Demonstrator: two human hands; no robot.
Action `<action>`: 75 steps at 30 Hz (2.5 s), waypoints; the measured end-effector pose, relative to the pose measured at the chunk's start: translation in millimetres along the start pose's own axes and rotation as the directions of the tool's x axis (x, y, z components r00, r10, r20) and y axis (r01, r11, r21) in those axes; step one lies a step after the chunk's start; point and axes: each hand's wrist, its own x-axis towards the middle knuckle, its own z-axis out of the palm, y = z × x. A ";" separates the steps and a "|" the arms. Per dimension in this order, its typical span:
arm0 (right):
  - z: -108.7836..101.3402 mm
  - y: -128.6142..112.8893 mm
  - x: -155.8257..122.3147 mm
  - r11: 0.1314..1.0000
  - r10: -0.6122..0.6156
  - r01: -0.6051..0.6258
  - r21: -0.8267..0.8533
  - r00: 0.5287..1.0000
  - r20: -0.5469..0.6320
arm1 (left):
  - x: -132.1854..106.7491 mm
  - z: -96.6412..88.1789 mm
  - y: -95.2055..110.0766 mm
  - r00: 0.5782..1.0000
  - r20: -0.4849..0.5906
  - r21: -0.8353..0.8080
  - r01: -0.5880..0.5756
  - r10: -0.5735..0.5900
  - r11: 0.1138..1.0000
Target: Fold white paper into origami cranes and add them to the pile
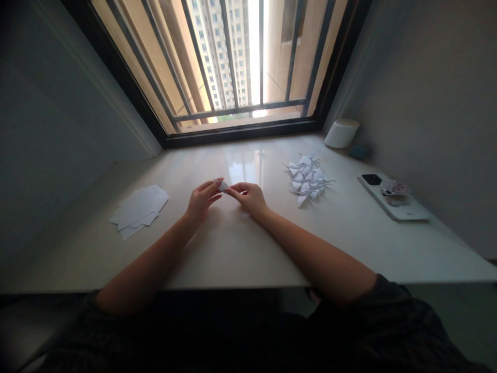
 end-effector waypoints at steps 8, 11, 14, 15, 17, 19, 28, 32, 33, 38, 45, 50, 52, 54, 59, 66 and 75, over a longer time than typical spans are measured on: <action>-0.8 -1.8 1.4 0.999 0.025 -0.027 0.033 0.999 0.048 | -1.1 -0.5 1.9 0.998 0.044 -0.032 0.054 -0.053 0.998; -0.4 -2.7 1.0 0.999 0.025 -0.027 0.041 0.998 0.055 | -0.2 -1.9 2.1 0.997 0.038 -0.024 0.063 -0.062 0.998; -0.5 -1.4 0.9 0.999 0.021 -0.023 0.042 0.999 0.049 | 2.1 -3.9 1.6 0.997 0.045 -0.012 0.063 -0.062 0.998; -0.6 -0.6 1.0 0.999 0.020 -0.022 0.037 0.999 0.045 | 3.0 -4.7 1.4 0.997 0.047 -0.011 0.064 -0.063 0.998; -0.8 1.1 1.3 1.000 0.013 -0.014 0.015 0.999 0.038 | 5.0 -6.1 1.2 0.997 0.045 -0.015 0.063 -0.062 0.998; -1.0 2.2 1.4 1.000 -0.009 0.010 -0.013 1.000 0.019 | 6.5 -6.8 1.3 0.998 0.030 -0.014 0.050 -0.050 0.999; -7.4 -8.8 -4.5 0.905 -0.283 0.233 -0.356 0.954 -0.096 | -0.3 0.3 -1.5 0.993 0.110 0.197 0.029 -0.051 0.980; -9.7 -10.2 -3.5 0.817 -0.436 0.386 -0.429 0.900 -0.020 | -0.4 0.9 -3.5 0.985 0.168 0.139 0.016 -0.040 0.990; -9.7 -10.1 -3.2 0.793 -0.477 0.438 -0.423 0.879 0.016 | 0.1 0.5 -3.2 0.986 0.163 0.117 0.016 -0.035 0.993; -8.1 -10.5 -4.3 0.721 -0.582 0.604 -0.339 0.794 0.176 | 2.7 -1.4 0.4 0.996 0.080 0.064 0.031 -0.036 0.997; -7.4 -4.5 -1.5 0.754 -0.574 0.604 -0.258 0.797 0.188 | 5.1 -1.8 -1.7 0.998 0.059 0.071 -0.026 0.022 0.997; -8.3 -4.5 -1.0 0.782 -0.545 0.580 -0.229 0.814 0.202 | 5.7 -2.9 -2.2 0.991 0.072 0.158 -0.119 0.109 0.980; -9.1 -5.0 -1.2 0.764 -0.549 0.590 -0.260 0.807 0.218 | 5.7 -3.1 -2.4 0.987 0.078 0.195 -0.152 0.139 0.969; -9.7 -4.8 -0.7 0.748 -0.553 0.598 -0.287 0.801 0.227 | 5.6 -2.8 -3.0 0.984 0.081 0.222 -0.172 0.158 0.960; -10.0 -2.8 1.3 0.784 -0.518 0.547 -0.293 0.837 0.174 | 4.4 -0.4 -5.8 0.982 0.132 0.228 -0.163 0.136 0.960; -10.0 1.2 3.5 0.884 -0.418 0.431 -0.184 0.902 0.106 | 1.9 0.8 -6.3 0.966 0.185 0.261 -0.227 0.182 0.938; -8.8 1.2 4.8 0.910 -0.388 0.389 -0.141 0.921 0.034 | 1.1 2.4 -6.6 0.949 0.215 0.258 -0.283 0.230 0.924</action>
